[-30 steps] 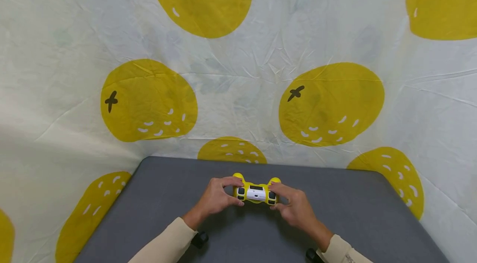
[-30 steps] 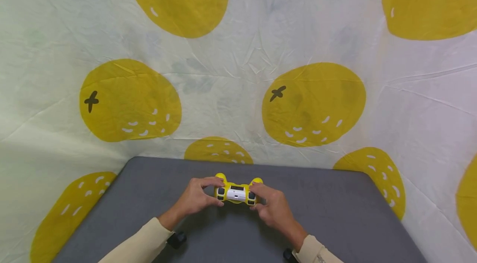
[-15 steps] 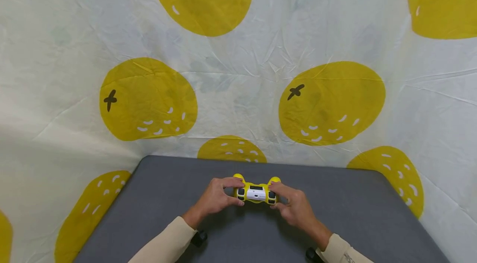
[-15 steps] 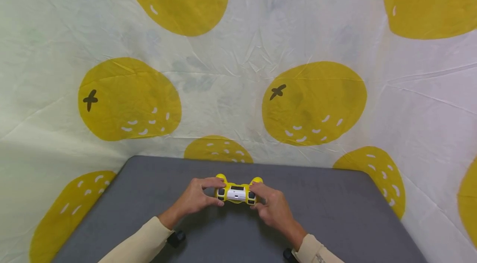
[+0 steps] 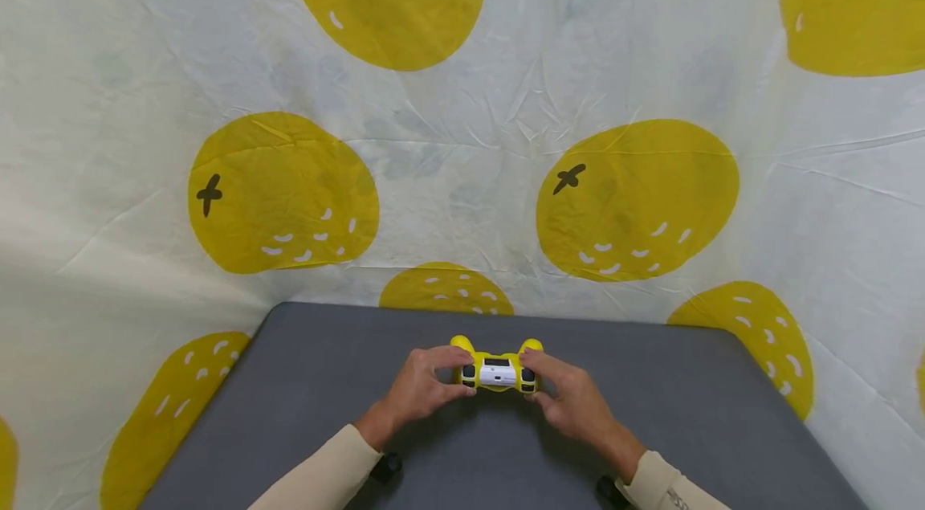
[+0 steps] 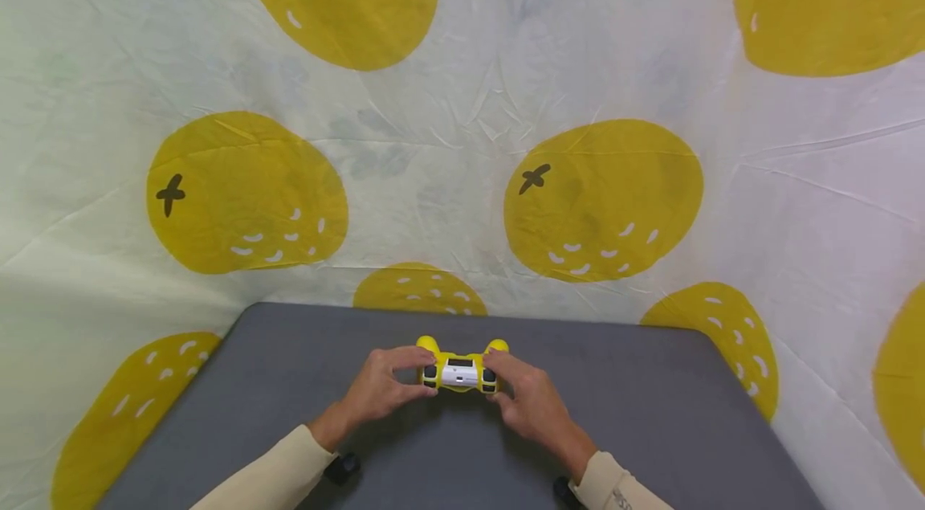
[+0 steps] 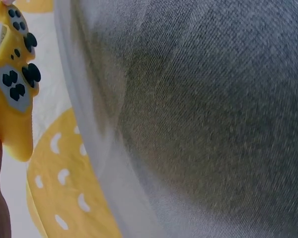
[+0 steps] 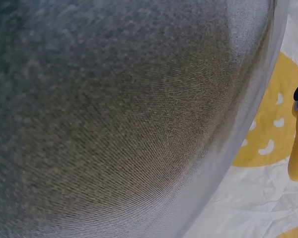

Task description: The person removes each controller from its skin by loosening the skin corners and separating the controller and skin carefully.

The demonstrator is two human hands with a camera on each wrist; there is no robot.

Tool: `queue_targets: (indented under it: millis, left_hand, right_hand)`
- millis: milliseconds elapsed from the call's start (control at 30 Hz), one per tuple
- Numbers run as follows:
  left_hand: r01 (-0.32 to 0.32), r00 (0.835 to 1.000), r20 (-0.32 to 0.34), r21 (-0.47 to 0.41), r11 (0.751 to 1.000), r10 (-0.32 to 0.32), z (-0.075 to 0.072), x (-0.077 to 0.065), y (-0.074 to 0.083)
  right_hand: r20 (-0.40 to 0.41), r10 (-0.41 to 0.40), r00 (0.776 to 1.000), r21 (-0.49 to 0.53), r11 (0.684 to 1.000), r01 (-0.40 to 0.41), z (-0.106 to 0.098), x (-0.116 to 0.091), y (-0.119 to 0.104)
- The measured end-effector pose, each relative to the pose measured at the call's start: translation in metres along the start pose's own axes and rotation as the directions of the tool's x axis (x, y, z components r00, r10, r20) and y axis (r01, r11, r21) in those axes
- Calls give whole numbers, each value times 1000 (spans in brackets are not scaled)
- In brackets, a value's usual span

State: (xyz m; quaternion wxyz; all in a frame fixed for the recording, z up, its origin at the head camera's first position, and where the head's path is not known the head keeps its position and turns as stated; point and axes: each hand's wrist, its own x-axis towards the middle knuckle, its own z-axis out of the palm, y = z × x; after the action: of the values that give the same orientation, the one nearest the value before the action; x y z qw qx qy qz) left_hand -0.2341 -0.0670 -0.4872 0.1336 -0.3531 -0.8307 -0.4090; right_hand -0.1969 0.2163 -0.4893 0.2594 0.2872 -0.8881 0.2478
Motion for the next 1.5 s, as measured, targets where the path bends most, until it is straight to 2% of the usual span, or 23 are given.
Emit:
queue_targets:
  millis: [367, 567, 1100, 1500]
  left_hand:
    - [-2, 1000, 15, 15, 1000, 1, -3, -2, 3]
    - [-48, 999, -19, 38, 998, 49, 0, -2, 2]
    - [-44, 998, -33, 62, 997, 46, 7, -4, -4]
    - [-87, 993, -68, 89, 992, 94, 13, -7, -9]
  right_hand:
    - [-10, -78, 997, -31, 996, 78, 1, -2, 2]
    - [-31, -106, 994, -66, 992, 104, 3, -2, 3]
    - [-4, -85, 996, -85, 993, 84, 6, -1, 4]
    - [7, -86, 996, -109, 990, 86, 9, 1, 4]
